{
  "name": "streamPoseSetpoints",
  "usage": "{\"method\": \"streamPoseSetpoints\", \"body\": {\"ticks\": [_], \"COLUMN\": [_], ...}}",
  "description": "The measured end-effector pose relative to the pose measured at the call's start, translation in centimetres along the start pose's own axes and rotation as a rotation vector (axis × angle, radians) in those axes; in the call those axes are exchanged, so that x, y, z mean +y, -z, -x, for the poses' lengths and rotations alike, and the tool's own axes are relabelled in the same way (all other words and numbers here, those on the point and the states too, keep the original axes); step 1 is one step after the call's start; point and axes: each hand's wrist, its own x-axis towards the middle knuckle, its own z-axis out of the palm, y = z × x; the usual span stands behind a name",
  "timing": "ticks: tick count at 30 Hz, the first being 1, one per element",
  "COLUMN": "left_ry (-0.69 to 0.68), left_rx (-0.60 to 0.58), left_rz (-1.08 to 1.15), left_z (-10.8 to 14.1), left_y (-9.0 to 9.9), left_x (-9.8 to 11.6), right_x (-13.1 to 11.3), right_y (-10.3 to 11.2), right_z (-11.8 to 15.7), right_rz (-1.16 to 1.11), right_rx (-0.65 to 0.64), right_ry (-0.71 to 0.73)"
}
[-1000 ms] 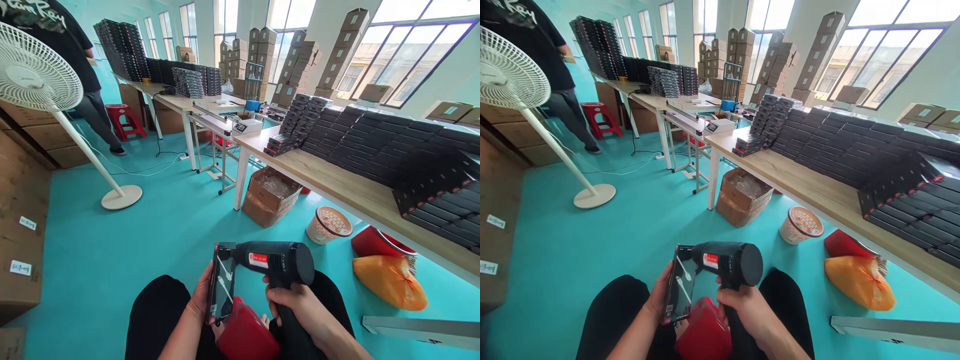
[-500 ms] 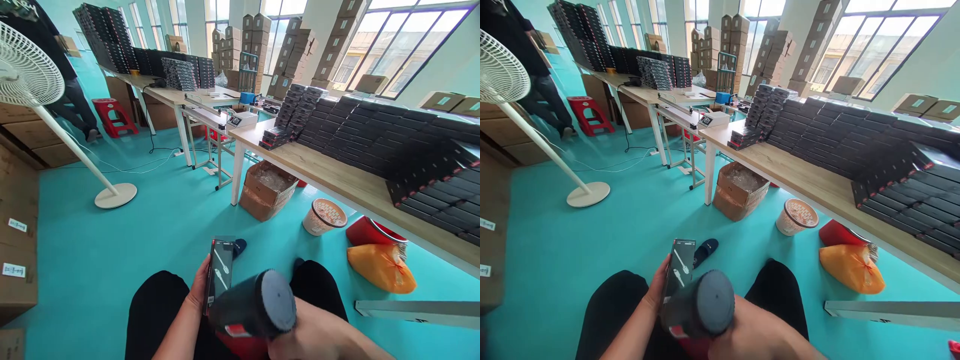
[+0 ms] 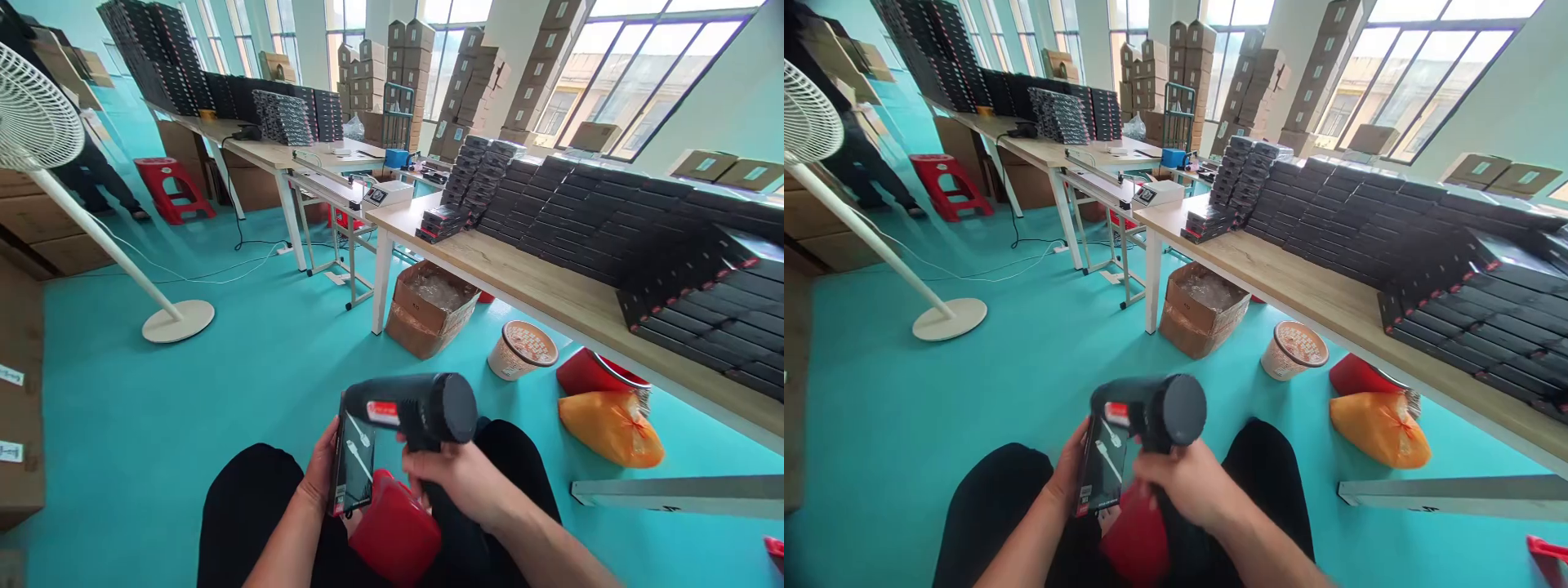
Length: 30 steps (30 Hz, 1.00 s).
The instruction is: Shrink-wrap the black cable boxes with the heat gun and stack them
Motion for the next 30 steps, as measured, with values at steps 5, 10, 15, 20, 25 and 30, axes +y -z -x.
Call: {"method": "streamPoseSetpoints", "body": {"ticks": [5,10,15,20,25,30], "left_ry": [-0.042,-0.060,-0.058,-0.059,-0.067,-0.078], "left_rx": [0.038,0.008,-0.007,-0.011,-0.039,-0.027], "left_rz": [-0.053,-0.047,-0.056,-0.003,0.007,0.007], "left_z": [-0.2,-0.2,0.3,0.4,0.3,0.2], "left_y": [0.3,0.3,0.3,-0.1,-0.2,0.0], "left_x": [0.3,0.3,0.4,0.7,0.6,0.7], "right_x": [-1.1,-1.2,-0.3,2.3,3.5,3.3], "right_y": [1.3,1.7,3.7,4.2,3.7,3.3], "right_z": [-0.7,-1.1,-1.1,2.0,3.0,2.7], "right_rz": [-0.022,-0.032,0.021,0.136,0.163,0.134], "right_rx": [0.064,0.087,0.138,-0.140,-0.147,-0.050], "right_ry": [-0.124,-0.078,-0.061,-0.164,-0.188,-0.111]}}
